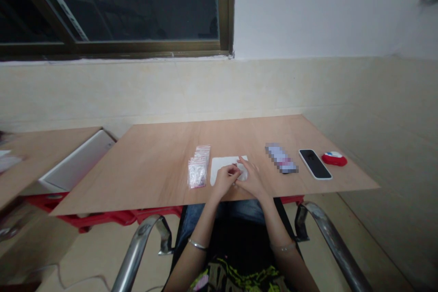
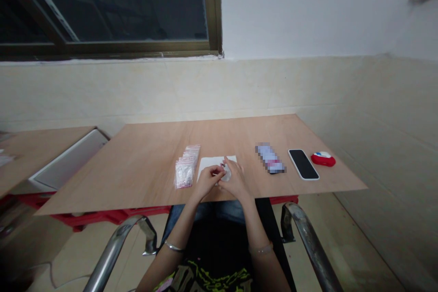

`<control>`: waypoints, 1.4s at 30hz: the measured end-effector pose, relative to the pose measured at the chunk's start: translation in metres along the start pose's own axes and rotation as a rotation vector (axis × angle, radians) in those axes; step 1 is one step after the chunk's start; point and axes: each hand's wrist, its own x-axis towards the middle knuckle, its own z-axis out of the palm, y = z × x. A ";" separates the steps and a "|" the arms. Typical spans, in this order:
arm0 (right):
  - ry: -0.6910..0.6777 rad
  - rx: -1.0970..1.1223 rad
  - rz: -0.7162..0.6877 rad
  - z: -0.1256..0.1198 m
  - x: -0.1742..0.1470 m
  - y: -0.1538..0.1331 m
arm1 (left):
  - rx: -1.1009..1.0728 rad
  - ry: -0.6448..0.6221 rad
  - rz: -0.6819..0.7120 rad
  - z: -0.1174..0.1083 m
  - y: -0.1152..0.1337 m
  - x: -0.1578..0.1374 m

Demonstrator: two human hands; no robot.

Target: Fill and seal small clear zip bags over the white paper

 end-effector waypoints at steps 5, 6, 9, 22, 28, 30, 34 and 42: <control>-0.048 0.011 0.010 0.004 -0.001 0.005 | 0.129 -0.010 -0.005 0.002 0.002 -0.001; -0.043 0.014 0.015 0.006 -0.002 0.007 | 0.167 -0.025 -0.012 0.002 0.000 -0.002; 0.009 0.017 0.040 0.012 -0.008 0.015 | 0.275 -0.097 -0.095 0.005 -0.007 -0.004; 0.084 0.072 0.157 0.028 -0.015 0.024 | 0.435 -0.080 -0.360 0.006 0.001 -0.025; 0.073 -0.054 0.295 0.029 -0.019 0.022 | 0.410 -0.192 -0.278 0.022 -0.008 -0.045; 0.084 -0.107 0.307 0.028 -0.020 0.021 | 0.411 -0.189 -0.236 0.028 -0.015 -0.047; 0.128 -0.138 0.311 0.028 -0.021 0.019 | 0.426 -0.159 -0.224 0.035 -0.024 -0.045; 0.250 0.008 0.234 0.016 -0.028 0.013 | 0.290 -0.123 -0.268 0.021 -0.020 -0.037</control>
